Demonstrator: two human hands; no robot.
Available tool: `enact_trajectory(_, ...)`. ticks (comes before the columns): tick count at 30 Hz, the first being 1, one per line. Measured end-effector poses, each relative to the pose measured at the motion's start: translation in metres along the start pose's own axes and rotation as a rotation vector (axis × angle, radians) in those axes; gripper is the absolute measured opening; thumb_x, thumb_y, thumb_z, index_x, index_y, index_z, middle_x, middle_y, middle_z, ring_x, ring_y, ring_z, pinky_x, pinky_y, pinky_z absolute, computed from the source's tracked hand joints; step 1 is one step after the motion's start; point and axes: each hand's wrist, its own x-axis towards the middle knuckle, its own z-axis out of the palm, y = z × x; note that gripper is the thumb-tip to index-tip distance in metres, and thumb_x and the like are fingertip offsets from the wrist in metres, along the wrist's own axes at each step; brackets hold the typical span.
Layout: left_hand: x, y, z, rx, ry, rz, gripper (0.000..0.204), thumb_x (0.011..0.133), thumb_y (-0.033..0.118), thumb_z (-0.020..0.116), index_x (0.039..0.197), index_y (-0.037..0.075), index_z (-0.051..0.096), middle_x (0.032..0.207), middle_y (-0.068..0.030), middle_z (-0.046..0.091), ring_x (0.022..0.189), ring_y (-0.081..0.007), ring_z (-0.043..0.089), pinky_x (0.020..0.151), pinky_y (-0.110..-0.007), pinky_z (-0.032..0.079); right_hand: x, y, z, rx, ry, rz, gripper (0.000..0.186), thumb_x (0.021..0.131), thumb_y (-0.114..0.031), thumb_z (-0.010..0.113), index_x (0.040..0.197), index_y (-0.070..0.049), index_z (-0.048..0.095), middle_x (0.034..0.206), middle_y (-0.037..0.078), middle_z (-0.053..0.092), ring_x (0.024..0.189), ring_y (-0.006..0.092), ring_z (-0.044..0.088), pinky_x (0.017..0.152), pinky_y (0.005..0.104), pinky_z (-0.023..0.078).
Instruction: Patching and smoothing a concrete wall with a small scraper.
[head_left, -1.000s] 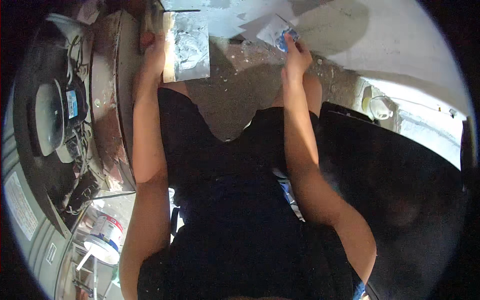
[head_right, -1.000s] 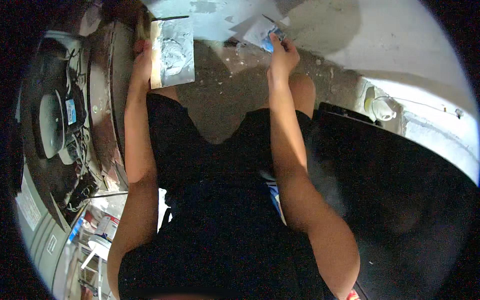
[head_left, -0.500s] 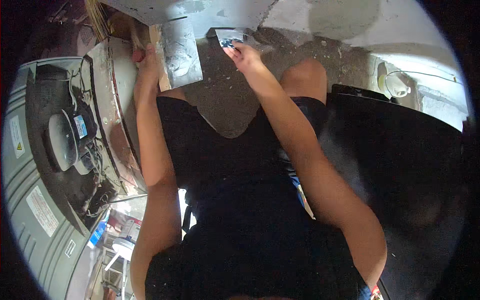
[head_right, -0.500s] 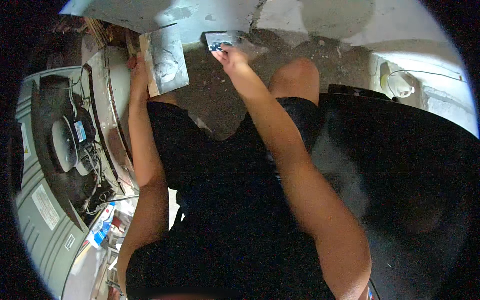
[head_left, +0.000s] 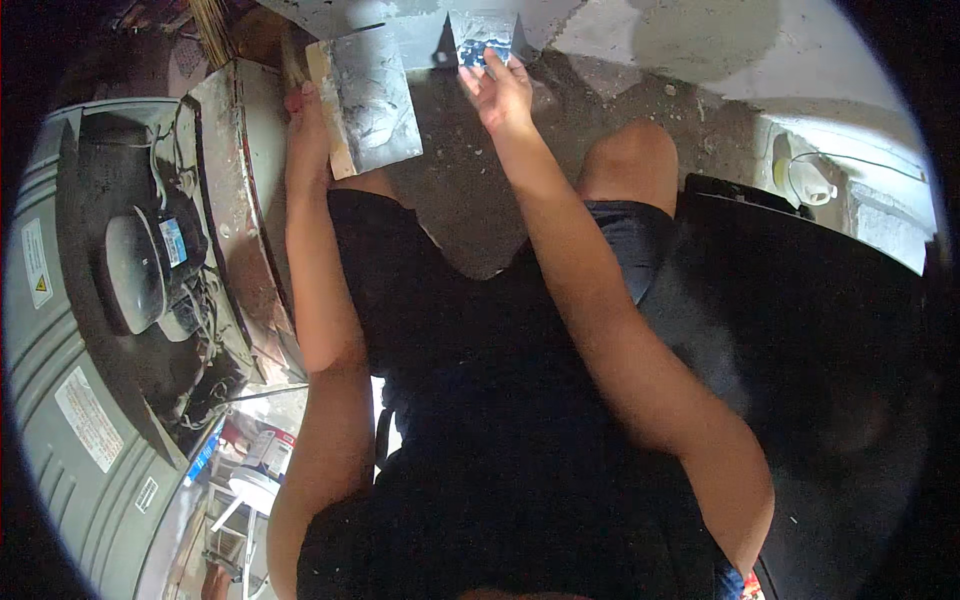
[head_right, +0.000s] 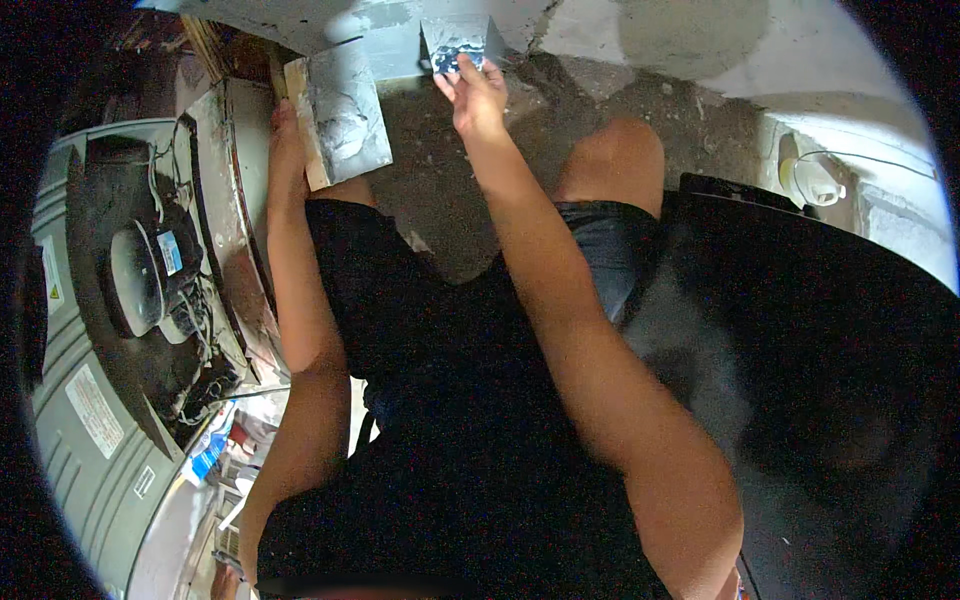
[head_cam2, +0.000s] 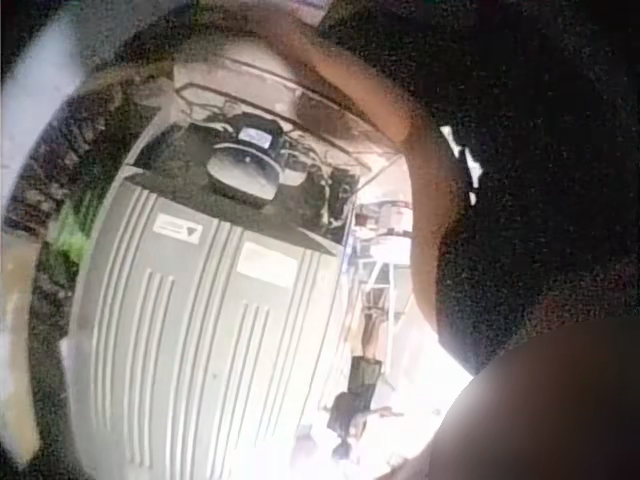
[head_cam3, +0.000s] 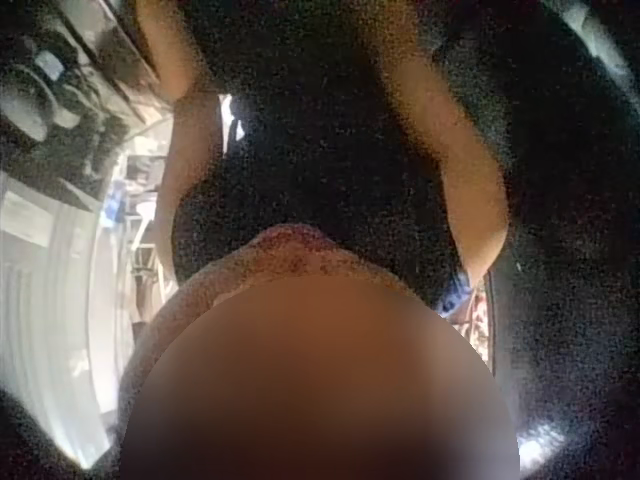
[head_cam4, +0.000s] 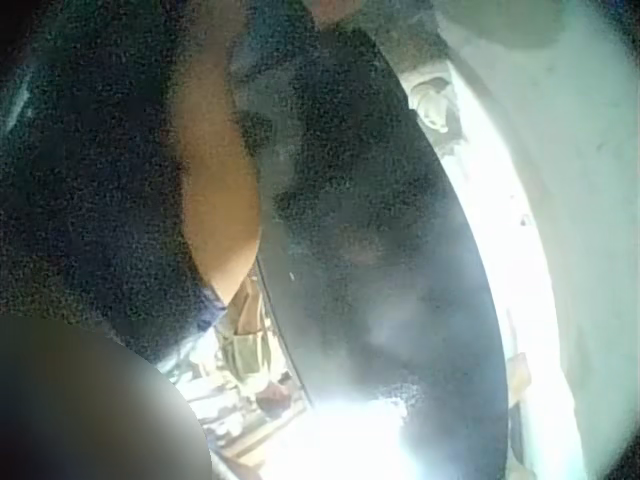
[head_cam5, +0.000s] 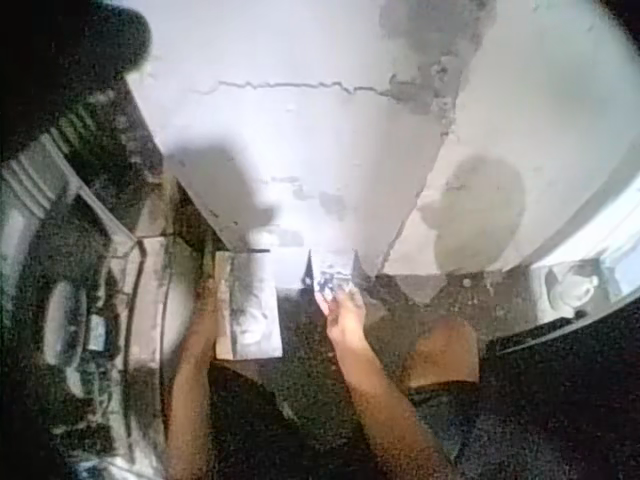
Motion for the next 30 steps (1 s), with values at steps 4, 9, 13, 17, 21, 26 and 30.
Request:
enact_trajectory(4, 0.017, -0.028, -0.017, 0.049, 0.002, -0.098, 0.079, 0.099, 0.063, 0.040, 0.138, -0.006, 0.048, 0.131, -0.0179, 0.057, 0.119, -0.0252, 0.053, 0.102, -0.036, 0.040, 0.012, 0.028, -0.004, 0.019, 0.100, -0.045, 0.026, 0.087, -0.001, 0.071, 0.106, -0.005, 0.054, 0.093, 0.012, 0.066, 0.079, 0.0281, 0.068, 0.075, 0.0507, 0.061)
enact_trajectory(9, 0.005, -0.015, -0.002, 0.047, 0.004, -0.087, 0.079, 0.099, 0.064, 0.040, 0.133, -0.007, 0.053, 0.127, -0.0186, 0.059, 0.118, -0.0247, 0.054, 0.101, -0.036, 0.040, 0.006, 0.046, -0.034, 0.020, 0.203, -0.067, 0.027, 0.085, -0.001, 0.073, 0.106, -0.005, 0.055, 0.084, 0.009, 0.064, 0.065, 0.0231, 0.064, 0.062, 0.0423, 0.061)
enact_trajectory(13, 0.009, -0.019, -0.016, 0.064, 0.027, -0.123, 0.076, 0.100, 0.062, 0.041, 0.128, -0.007, 0.057, 0.121, -0.0164, 0.062, 0.111, -0.0230, 0.057, 0.096, -0.034, 0.044, -0.028, 0.052, -0.031, -0.070, 0.154, 0.022, 0.012, 0.088, -0.003, 0.070, 0.095, -0.006, 0.061, 0.082, 0.006, 0.065, 0.062, 0.0191, 0.064, 0.059, 0.0367, 0.061)
enact_trajectory(17, 0.013, -0.023, -0.009, -0.072, -0.036, -0.088, 0.072, 0.100, 0.060, 0.043, 0.121, -0.006, 0.061, 0.115, -0.0141, 0.064, 0.105, -0.0224, 0.059, 0.092, -0.034, 0.046, -0.031, 0.039, -0.018, -0.074, 0.150, 0.001, 0.012, 0.090, -0.006, 0.067, 0.100, -0.005, 0.060, 0.088, 0.006, 0.067, 0.066, 0.0168, 0.064, 0.061, 0.0367, 0.061)
enact_trajectory(21, 0.010, -0.026, -0.017, -0.096, 0.017, -0.119, 0.071, 0.099, 0.060, 0.044, 0.119, -0.005, 0.063, 0.114, -0.0128, 0.064, 0.103, -0.0216, 0.059, 0.091, -0.033, 0.047, -0.039, 0.031, -0.008, 0.014, 0.108, 0.083, 0.012, 0.092, -0.011, 0.066, 0.101, -0.008, 0.060, 0.090, 0.004, 0.067, 0.068, 0.0150, 0.062, 0.059, 0.0357, 0.058)
enact_trajectory(26, 0.003, -0.006, -0.004, -0.083, -0.023, -0.173, 0.071, 0.098, 0.061, 0.046, 0.121, -0.005, 0.062, 0.113, -0.0108, 0.063, 0.103, -0.0199, 0.058, 0.091, -0.033, 0.046, -0.028, 0.026, -0.048, -0.049, 0.099, 0.127, 0.016, 0.095, -0.024, 0.067, 0.105, -0.014, 0.061, 0.090, -0.001, 0.065, 0.071, 0.0121, 0.061, 0.054, 0.0287, 0.051)
enact_trajectory(30, 0.010, -0.018, -0.012, -0.054, -0.031, -0.139, 0.071, 0.098, 0.062, 0.047, 0.120, -0.004, 0.062, 0.111, -0.0093, 0.063, 0.100, -0.0189, 0.058, 0.089, -0.033, 0.047, -0.023, 0.021, -0.046, 0.116, 0.008, 0.088, 0.023, 0.097, -0.026, 0.062, 0.107, -0.006, 0.061, 0.093, 0.006, 0.068, 0.085, 0.0202, 0.067, 0.069, 0.0294, 0.057)
